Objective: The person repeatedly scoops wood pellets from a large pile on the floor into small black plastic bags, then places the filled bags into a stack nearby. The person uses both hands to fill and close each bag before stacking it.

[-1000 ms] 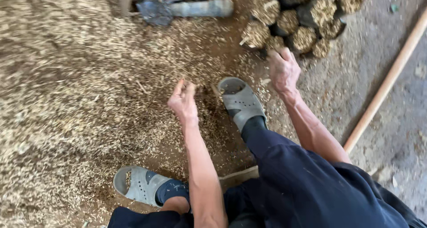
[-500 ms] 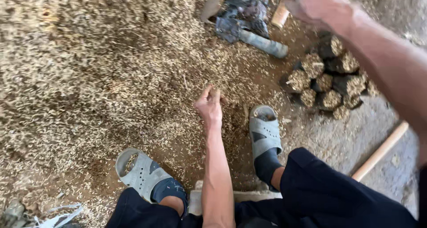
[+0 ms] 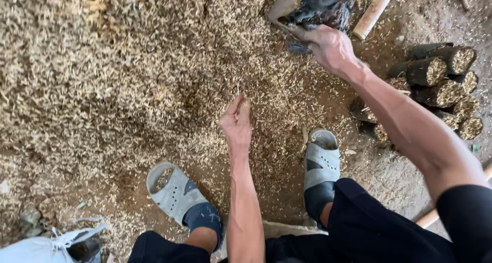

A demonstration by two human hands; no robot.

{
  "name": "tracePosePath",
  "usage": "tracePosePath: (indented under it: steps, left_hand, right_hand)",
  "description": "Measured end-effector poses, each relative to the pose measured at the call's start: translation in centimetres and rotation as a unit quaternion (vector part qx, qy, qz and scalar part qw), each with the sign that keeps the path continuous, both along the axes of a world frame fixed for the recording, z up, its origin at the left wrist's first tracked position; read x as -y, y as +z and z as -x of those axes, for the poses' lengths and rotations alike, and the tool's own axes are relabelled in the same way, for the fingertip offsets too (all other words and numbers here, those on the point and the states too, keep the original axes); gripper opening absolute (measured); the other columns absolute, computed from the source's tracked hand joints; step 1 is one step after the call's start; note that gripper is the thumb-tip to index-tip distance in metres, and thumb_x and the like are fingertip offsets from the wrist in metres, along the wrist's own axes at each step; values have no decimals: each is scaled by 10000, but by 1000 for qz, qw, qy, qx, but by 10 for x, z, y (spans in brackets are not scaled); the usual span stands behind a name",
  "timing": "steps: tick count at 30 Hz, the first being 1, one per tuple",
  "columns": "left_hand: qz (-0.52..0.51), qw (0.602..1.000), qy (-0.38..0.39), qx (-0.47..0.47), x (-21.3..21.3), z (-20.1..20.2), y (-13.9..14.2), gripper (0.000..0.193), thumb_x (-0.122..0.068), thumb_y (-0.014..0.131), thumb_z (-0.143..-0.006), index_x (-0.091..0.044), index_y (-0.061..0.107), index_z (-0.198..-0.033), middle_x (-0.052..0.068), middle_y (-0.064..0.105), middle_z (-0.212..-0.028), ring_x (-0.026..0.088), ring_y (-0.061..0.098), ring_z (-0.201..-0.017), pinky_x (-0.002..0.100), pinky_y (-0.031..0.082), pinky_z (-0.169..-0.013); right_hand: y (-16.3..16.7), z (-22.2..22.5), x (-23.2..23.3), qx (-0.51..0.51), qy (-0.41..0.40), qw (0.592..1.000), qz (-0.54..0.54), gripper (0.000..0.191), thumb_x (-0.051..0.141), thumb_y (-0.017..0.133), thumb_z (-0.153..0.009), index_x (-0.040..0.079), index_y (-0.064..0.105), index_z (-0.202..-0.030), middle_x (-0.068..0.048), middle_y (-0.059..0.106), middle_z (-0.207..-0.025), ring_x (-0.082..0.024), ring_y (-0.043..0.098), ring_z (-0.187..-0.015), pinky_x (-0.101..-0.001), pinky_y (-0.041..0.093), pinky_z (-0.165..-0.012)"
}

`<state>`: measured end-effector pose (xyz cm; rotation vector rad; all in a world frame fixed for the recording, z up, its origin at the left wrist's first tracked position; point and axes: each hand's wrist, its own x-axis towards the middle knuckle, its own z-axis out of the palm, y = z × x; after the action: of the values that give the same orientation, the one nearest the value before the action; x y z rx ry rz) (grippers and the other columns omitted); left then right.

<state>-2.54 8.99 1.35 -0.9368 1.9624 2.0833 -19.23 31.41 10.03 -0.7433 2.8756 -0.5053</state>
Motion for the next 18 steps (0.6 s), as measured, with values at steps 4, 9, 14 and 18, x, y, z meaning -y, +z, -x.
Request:
tracePosePath:
  steps: [4, 9, 14, 18]
  left_hand:
    - [104, 976, -75, -174, -5, -3, 30, 399, -205, 729, -972, 15, 666, -1299, 258, 558, -1413, 347, 574, -1256, 481, 533, -979]
    - [216, 930, -252, -160, -35, -17, 57, 544, -332, 820, -826, -8, 678, -1239, 211, 646, -1296, 331, 626, -1151, 484, 510, -939]
    - [101, 952, -267, -109, -61, -30, 55, 275, -217, 726, -906, -25, 764, -1100, 142, 747, -996, 235, 684, -814, 348, 535, -680]
    - [-57, 991, -118, -19, -78, -38, 32, 202, -69, 658, -954, 10, 775, -1098, 147, 732, -872, 187, 549, -611, 297, 409, -495]
  right_hand:
    - [8, -46, -12, 6, 137, 990, -36, 234, -78, 648, -946, 53, 743, -1115, -93, 686, -936, -210, 653, -729, -300, 547, -520]
    - [17, -102, -12, -63, 227, 972, 17, 221, -58, 688, -849, 45, 736, -1039, -94, 690, -1026, -229, 681, -889, -276, 605, -616]
    - [24, -129, -9, -32, 202, 975, 89, 280, -75, 699, -816, 42, 707, -1070, -93, 673, -1128, -227, 697, -955, -265, 628, -690]
    - [21, -138, -10, -51, 43, 991, 118, 213, 28, 719, -923, 1, 709, -1134, -139, 671, -1136, -240, 686, -885, -280, 603, -655]
